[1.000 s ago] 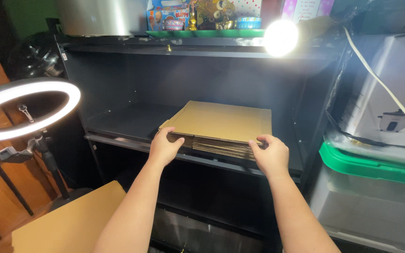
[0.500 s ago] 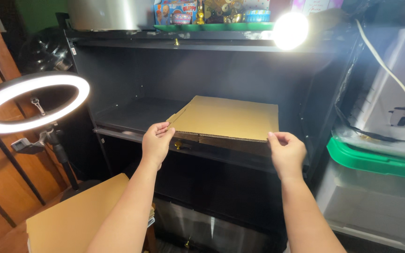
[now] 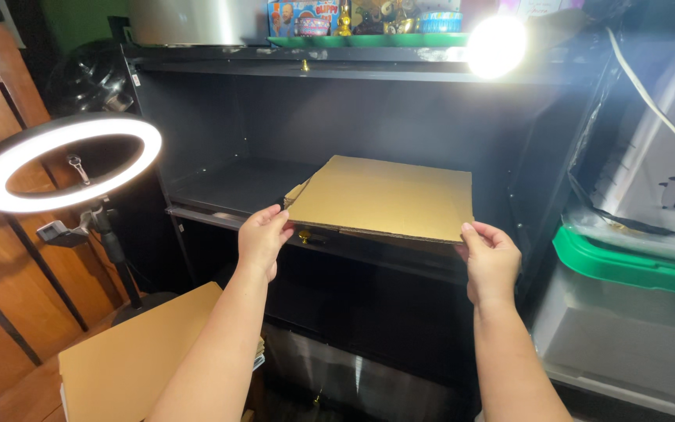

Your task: The person repeatedly picks up flat cardboard sheets from a stack on a wooden stool and places them onto a shelf. They continue this process, moving the cardboard pieces one by one from the stool to the shelf.

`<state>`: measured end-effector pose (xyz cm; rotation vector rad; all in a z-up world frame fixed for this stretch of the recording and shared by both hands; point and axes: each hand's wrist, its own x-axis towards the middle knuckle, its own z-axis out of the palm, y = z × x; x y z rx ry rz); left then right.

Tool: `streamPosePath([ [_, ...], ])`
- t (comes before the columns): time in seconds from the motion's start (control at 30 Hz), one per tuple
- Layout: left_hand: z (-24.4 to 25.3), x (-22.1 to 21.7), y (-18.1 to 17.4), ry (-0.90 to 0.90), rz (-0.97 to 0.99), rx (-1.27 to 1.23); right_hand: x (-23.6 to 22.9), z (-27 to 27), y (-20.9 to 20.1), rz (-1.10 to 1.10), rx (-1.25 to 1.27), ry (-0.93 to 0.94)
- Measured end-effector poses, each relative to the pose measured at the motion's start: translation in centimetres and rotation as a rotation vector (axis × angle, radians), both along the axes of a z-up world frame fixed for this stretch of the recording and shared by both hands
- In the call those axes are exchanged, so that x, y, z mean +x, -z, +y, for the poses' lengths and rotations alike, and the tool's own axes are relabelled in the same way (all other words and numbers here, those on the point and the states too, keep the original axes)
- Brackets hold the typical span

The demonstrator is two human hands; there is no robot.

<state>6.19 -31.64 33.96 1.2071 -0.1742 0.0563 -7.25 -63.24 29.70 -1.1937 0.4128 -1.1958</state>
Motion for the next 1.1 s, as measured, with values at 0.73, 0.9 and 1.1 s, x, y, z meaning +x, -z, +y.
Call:
streamPosePath([
  [0.73, -0.9, -1.5, 0.1, 0.144, 0.062, 0.029, 0.0, -0.5, 1.4, 0.042, 0.115, -0.094],
  [0.9, -0.3, -2.7, -0.4, 0.136, 0.058, -0.014, -0.6, 0.6, 0.8, 0.033, 0.118, -0.091],
  [1.1, 1.3, -2.8, -0.4, 0.094, 0.036, -0.049, -0.3, 2.1, 0.2, 0.001, 0.133, -0.117],
])
